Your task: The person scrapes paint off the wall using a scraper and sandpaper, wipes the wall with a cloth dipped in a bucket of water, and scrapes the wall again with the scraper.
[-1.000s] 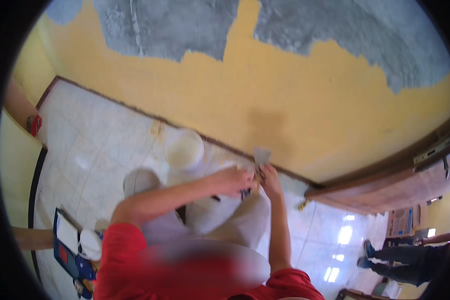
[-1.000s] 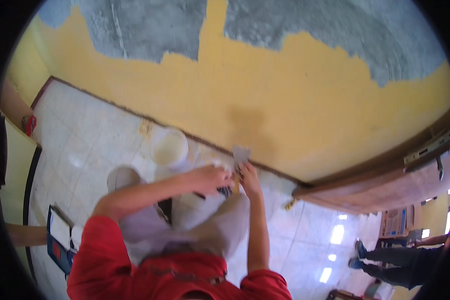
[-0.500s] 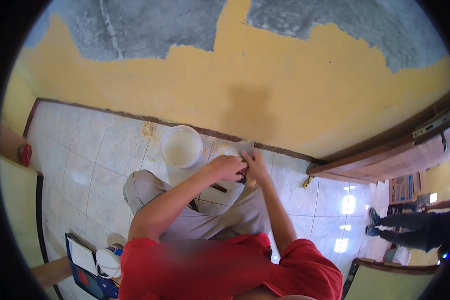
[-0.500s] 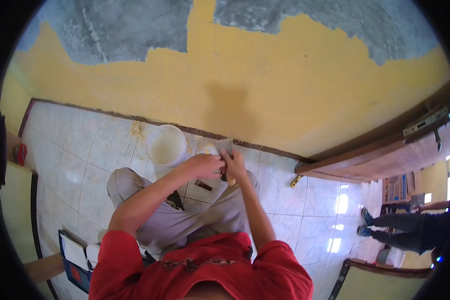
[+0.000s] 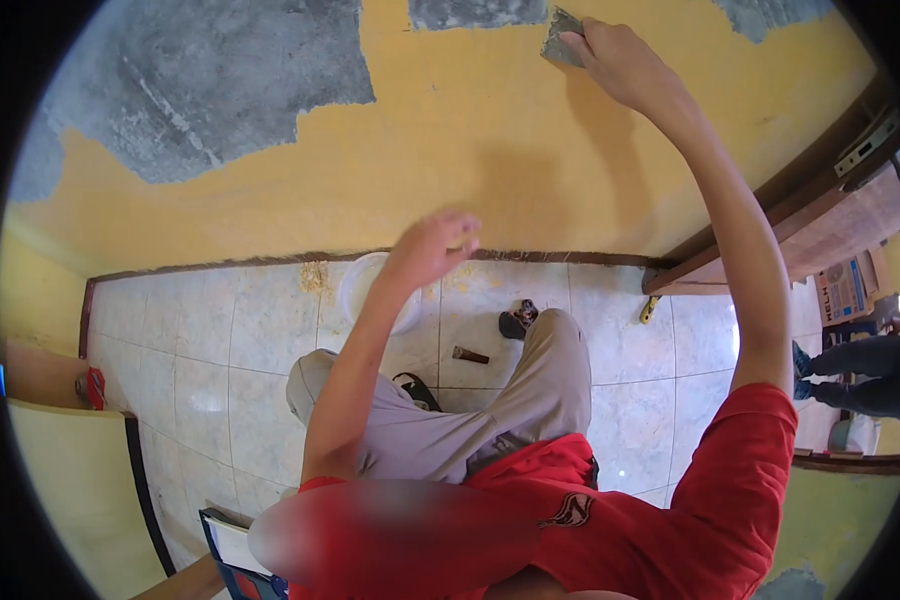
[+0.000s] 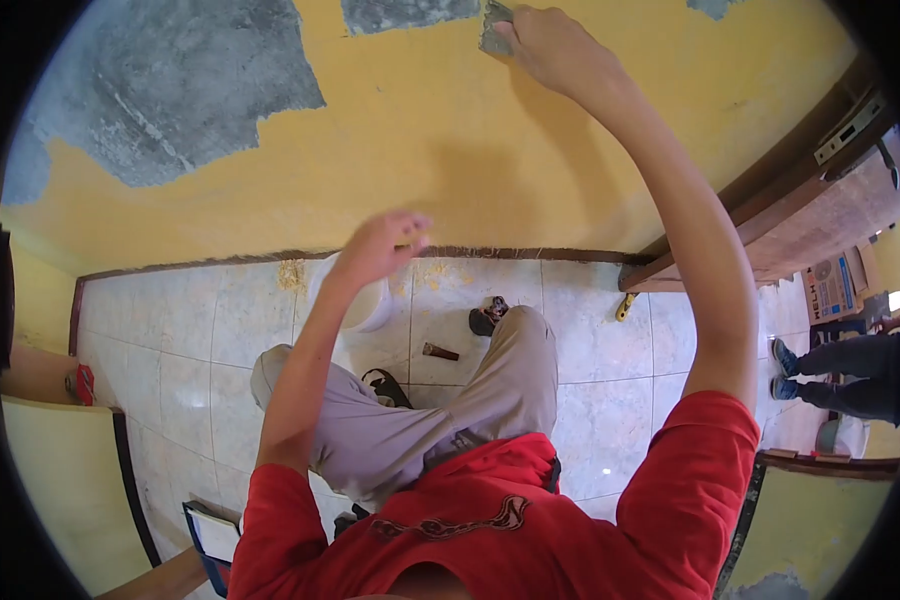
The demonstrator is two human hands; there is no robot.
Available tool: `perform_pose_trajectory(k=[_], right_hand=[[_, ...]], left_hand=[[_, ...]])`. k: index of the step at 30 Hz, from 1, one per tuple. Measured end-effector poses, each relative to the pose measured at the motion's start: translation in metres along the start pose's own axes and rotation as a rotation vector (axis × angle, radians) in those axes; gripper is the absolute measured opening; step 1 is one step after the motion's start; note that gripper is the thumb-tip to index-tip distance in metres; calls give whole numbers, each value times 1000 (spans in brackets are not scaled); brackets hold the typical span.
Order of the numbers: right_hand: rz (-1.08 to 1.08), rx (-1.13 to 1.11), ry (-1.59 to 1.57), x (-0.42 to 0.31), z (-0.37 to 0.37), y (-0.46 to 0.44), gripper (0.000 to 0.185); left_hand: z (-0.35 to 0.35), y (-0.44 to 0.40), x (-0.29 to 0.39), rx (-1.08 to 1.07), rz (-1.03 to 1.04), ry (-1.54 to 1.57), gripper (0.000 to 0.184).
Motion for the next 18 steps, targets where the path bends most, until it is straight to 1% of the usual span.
perform_pose_trajectory(k=[1, 3, 4, 6, 7, 8, 9, 10, 11, 12, 13, 15, 17, 18], right_hand=[[9, 1, -1, 0, 0, 0, 43], [6, -11, 105, -1, 0, -3, 46], [14, -11, 105, -2, 0, -5, 46], [37, -51, 75, -5, -3, -6, 47], [43, -51, 75, -11, -9, -1, 47], [31, -72, 56, -19, -15, 8, 36], [19, -91, 37, -23, -18, 12, 32], [20, -92, 36, -21, -15, 8, 32], [55, -74, 72, -17, -8, 1, 35], [92, -50, 107, -13, -4, -6, 46], [92, -46, 100, -9, -1, -9, 46], [46, 9, 127, -3, 5, -13, 43], [31, 33, 55, -5, 11, -7, 41], [8, 60, 4, -6, 11, -3, 39]], left_hand=[[-16, -10, 7, -6, 6, 0, 29], [-41, -30, 15, 230, 30, 286, 24], [-46, -43, 16, 224, 34, 287, 24], [-44, -71, 19, 112, -1, 950, 30], [-42, -85, 23, 106, 1, 951, 30], [-38, -99, 29, 122, 34, 926, 29], [-34, -108, 35, 139, 66, 899, 28], [-30, -113, 40, 138, 66, 900, 28], [-29, -116, 44, 210, 72, 769, 26], [-30, -119, 43, 280, 81, 633, 25], [-31, -118, 35, 276, 80, 626, 25], [-40, -106, 16, 513, 218, -27, 32], [-64, -85, 0, 708, -12, -318, 53], [-80, -71, -5, 783, -87, -443, 72]])
Point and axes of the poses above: each hand's wrist, its own y-axis away from the middle knuckle, its own z-axis out of the palm, x = y × z, the point moved 1 cm from there along -y, towards the middle knuckle, and after that the axes turned 10 degrees about -x, right-handed, at the moved point
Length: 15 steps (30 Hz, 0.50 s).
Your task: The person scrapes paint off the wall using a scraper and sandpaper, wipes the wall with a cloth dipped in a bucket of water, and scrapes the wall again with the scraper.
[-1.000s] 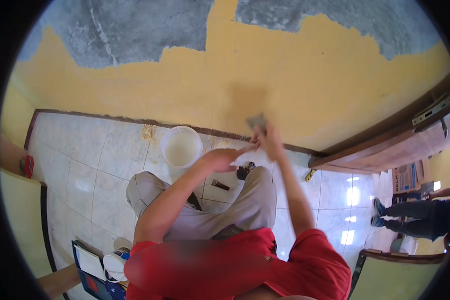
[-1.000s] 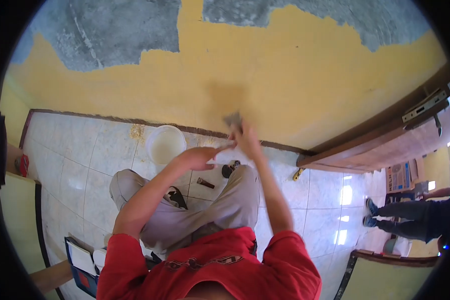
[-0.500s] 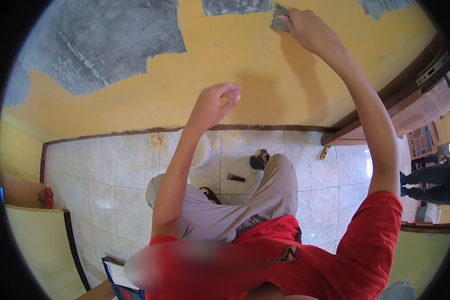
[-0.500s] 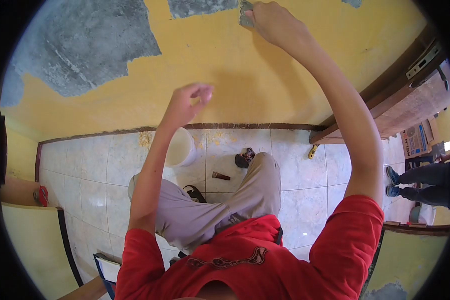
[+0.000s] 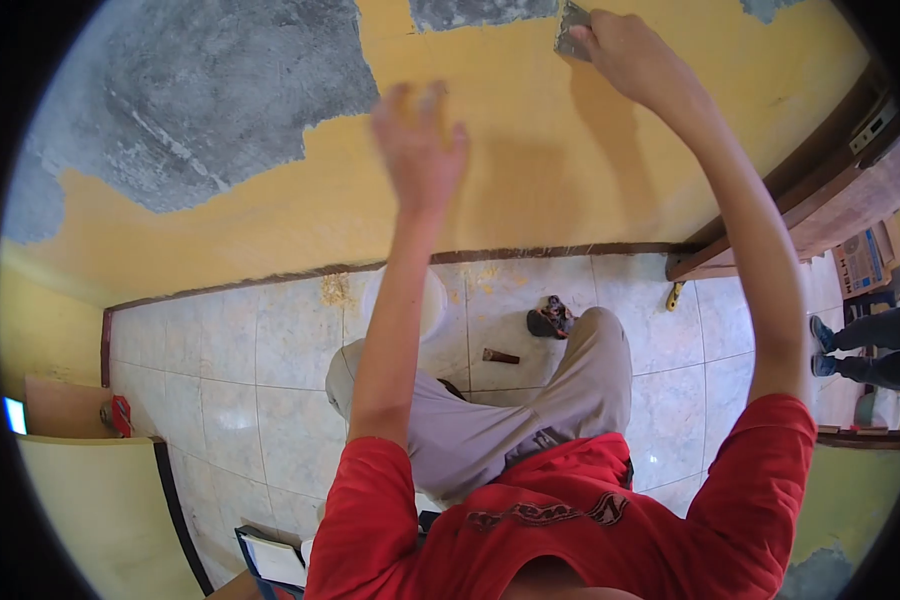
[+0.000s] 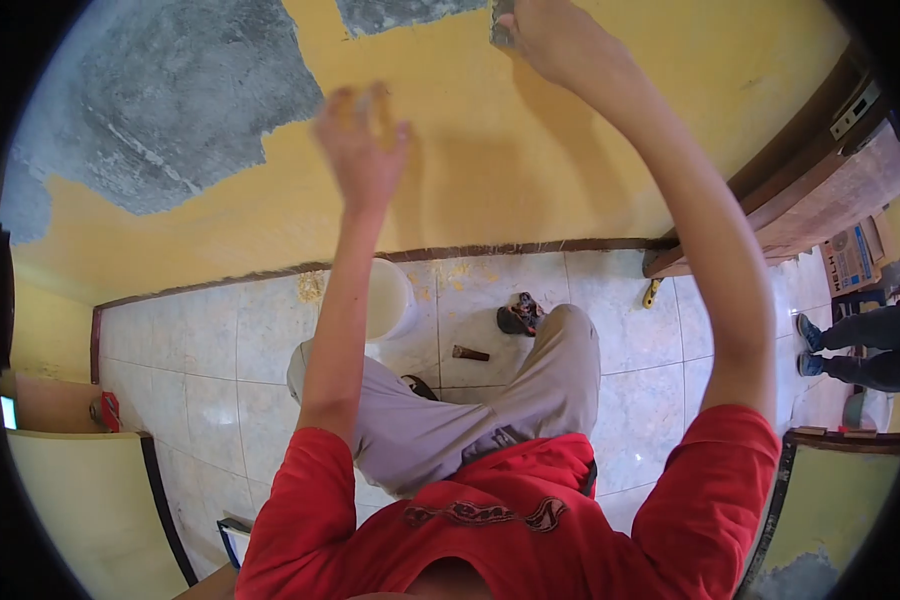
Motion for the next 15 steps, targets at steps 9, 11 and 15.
perform_pose_trajectory(k=[9, 11, 15], right_hand=[[67, 420, -567, -47, 42, 15, 32], [78, 466, -445, -46, 66, 11, 26], [53, 506, -394, -40, 116, 21, 25]], left_hand=[[-16, -1, -59, 6, -176, -231, 132], [-17, -3, -59, 8, -166, -241, 132], [-13, -1, -64, 54, -103, -248, 133]])
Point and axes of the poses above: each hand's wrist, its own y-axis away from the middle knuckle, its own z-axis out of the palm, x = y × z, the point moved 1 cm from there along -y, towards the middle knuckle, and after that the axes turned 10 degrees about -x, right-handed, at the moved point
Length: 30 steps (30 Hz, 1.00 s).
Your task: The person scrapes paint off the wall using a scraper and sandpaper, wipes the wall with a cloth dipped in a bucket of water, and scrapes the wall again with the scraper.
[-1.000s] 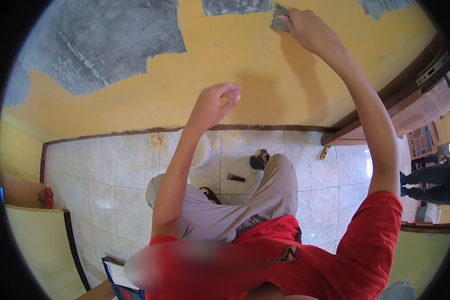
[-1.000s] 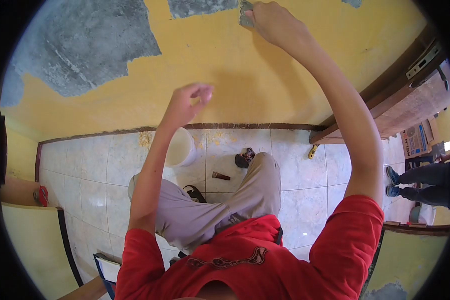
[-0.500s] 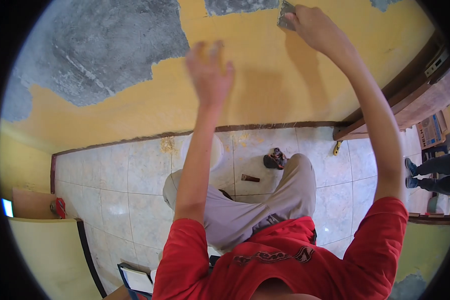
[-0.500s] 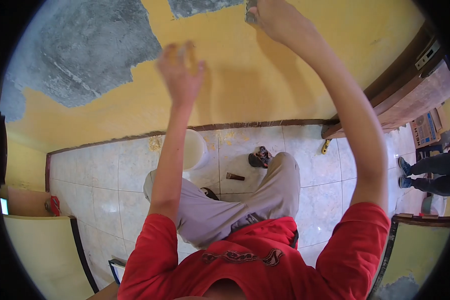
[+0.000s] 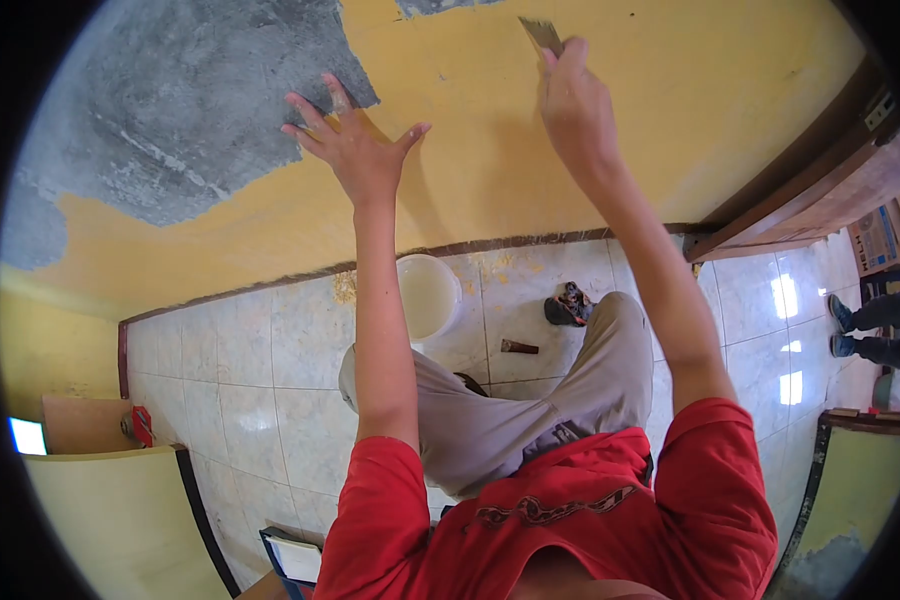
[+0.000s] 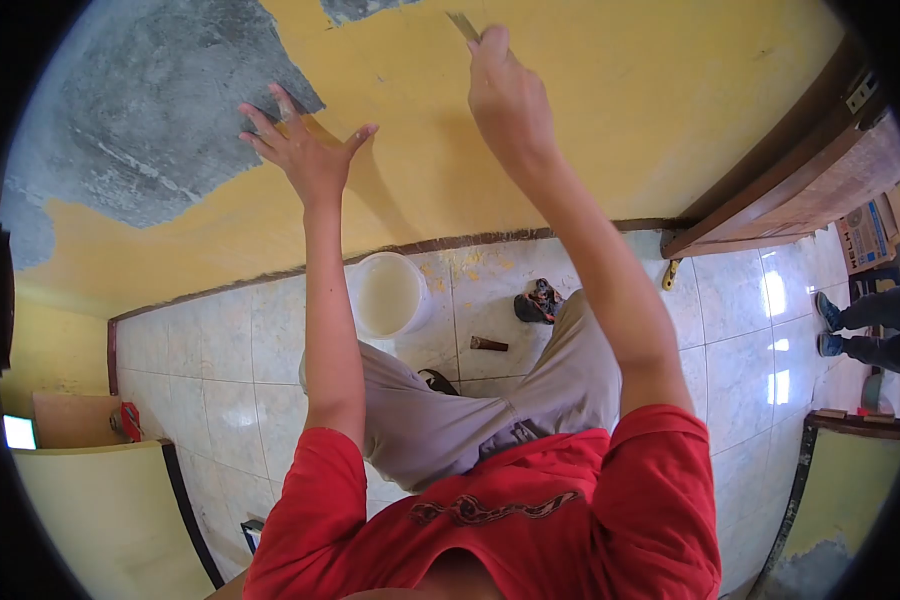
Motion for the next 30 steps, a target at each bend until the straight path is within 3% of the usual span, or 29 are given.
perform_pose_trajectory(k=[8, 10, 12, 15, 19, 25, 28, 30], right_hand=[[34, -30, 9, 4, 9, 26, 19], [10, -43, -11, -12, -5, 12, 18], [-163, -20, -52, -35, -15, -7, 16], [-94, -113, -2, -57, -10, -33, 15], [-197, -89, 42, -23, 30, -5, 14], [-99, -126, 30, -15, 34, 14, 12], [-257, -118, 121, -21, 22, -3, 14], [-579, -118, 305, -30, 20, -17, 15]], left_hand=[[7, 3, -6, -21, -70, -48, 136], [3, 3, -4, 3, -34, 7, 131], [5, 0, -7, 15, -28, -9, 134], [5, 4, -7, 8, -18, -16, 137], [7, 2, -7, -1, -45, -52, 137], [5, 3, -5, 8, -31, -50, 135], [5, 2, -8, 30, 8, -32, 135], [5, 3, -7, 28, -3, -23, 135]])
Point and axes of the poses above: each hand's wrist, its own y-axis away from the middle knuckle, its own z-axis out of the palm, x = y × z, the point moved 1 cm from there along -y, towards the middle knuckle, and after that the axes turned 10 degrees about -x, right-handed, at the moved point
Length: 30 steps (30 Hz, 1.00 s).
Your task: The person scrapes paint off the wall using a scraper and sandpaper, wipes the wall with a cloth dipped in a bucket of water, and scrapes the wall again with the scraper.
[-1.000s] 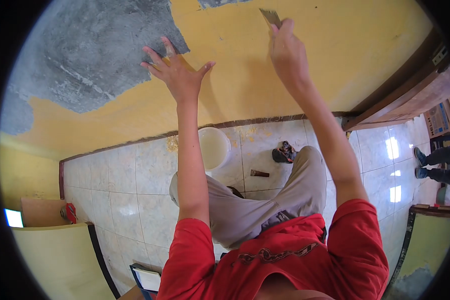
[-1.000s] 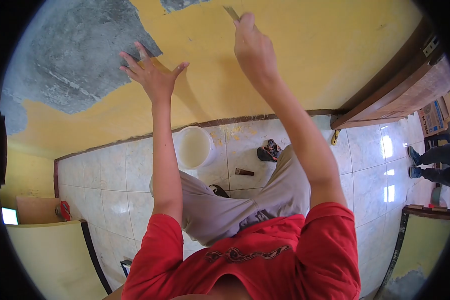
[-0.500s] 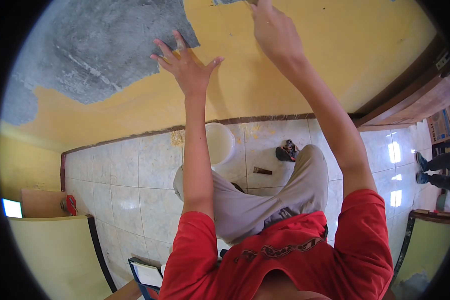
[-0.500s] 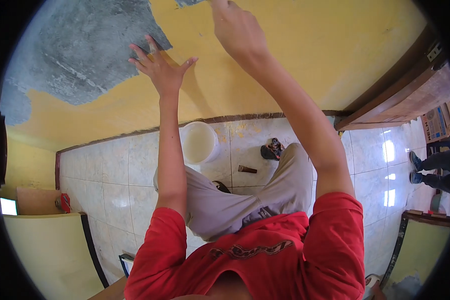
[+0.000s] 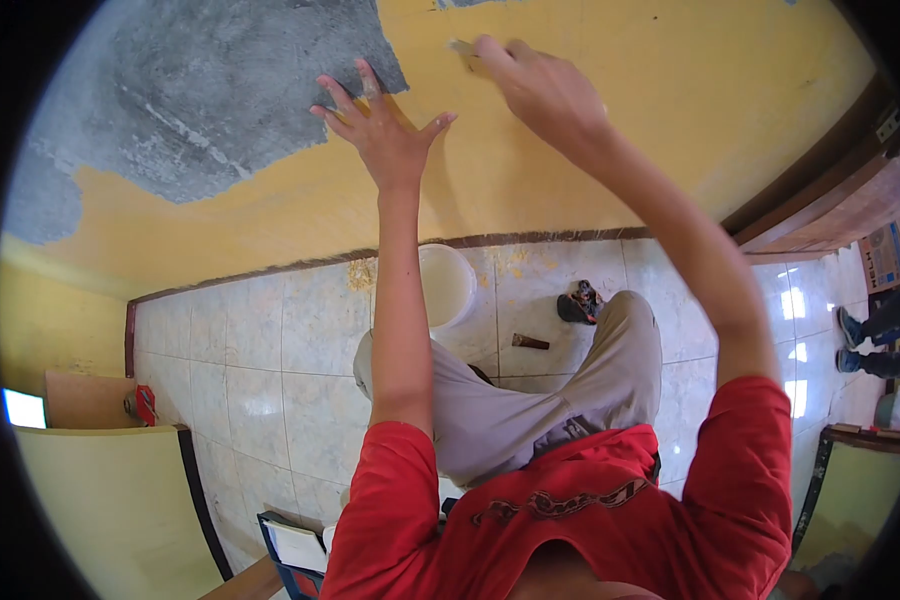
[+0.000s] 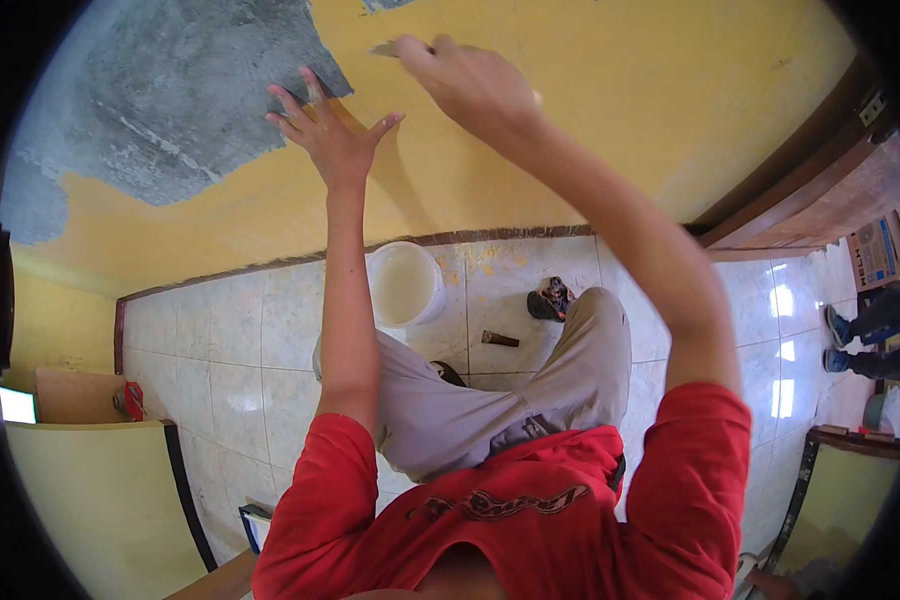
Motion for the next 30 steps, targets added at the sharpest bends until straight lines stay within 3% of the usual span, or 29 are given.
perform_pose_trajectory(k=[7, 9, 16, 18, 19, 21, 24, 30], right_hand=[[-139, -160, 263, 35, -30, 6, 24], [-38, -293, 303, 55, -44, 21, 23], [153, -335, 251, 65, -73, 32, 16], [281, -176, -120, 61, -92, 20, 21], [265, -174, -107, 61, -102, 13, 21], [443, -306, -372, 67, -119, 6, 30], [337, -450, -250, 90, -125, -4, 31], [254, -499, -41, 100, -123, -19, 35]], left_hand=[[-1, 0, 1, -6, -21, 35, 131], [-1, 0, 2, -3, -17, 33, 131], [0, 0, 2, -41, -82, 37, 132], [0, -2, 0, 1, -47, 37, 131], [0, -1, 0, 28, -21, 34, 131], [-1, 1, -2, 33, -33, 41, 131], [-3, 0, 0, 40, -31, 60, 130], [-9, -2, 5, 58, 3, 128, 127]])
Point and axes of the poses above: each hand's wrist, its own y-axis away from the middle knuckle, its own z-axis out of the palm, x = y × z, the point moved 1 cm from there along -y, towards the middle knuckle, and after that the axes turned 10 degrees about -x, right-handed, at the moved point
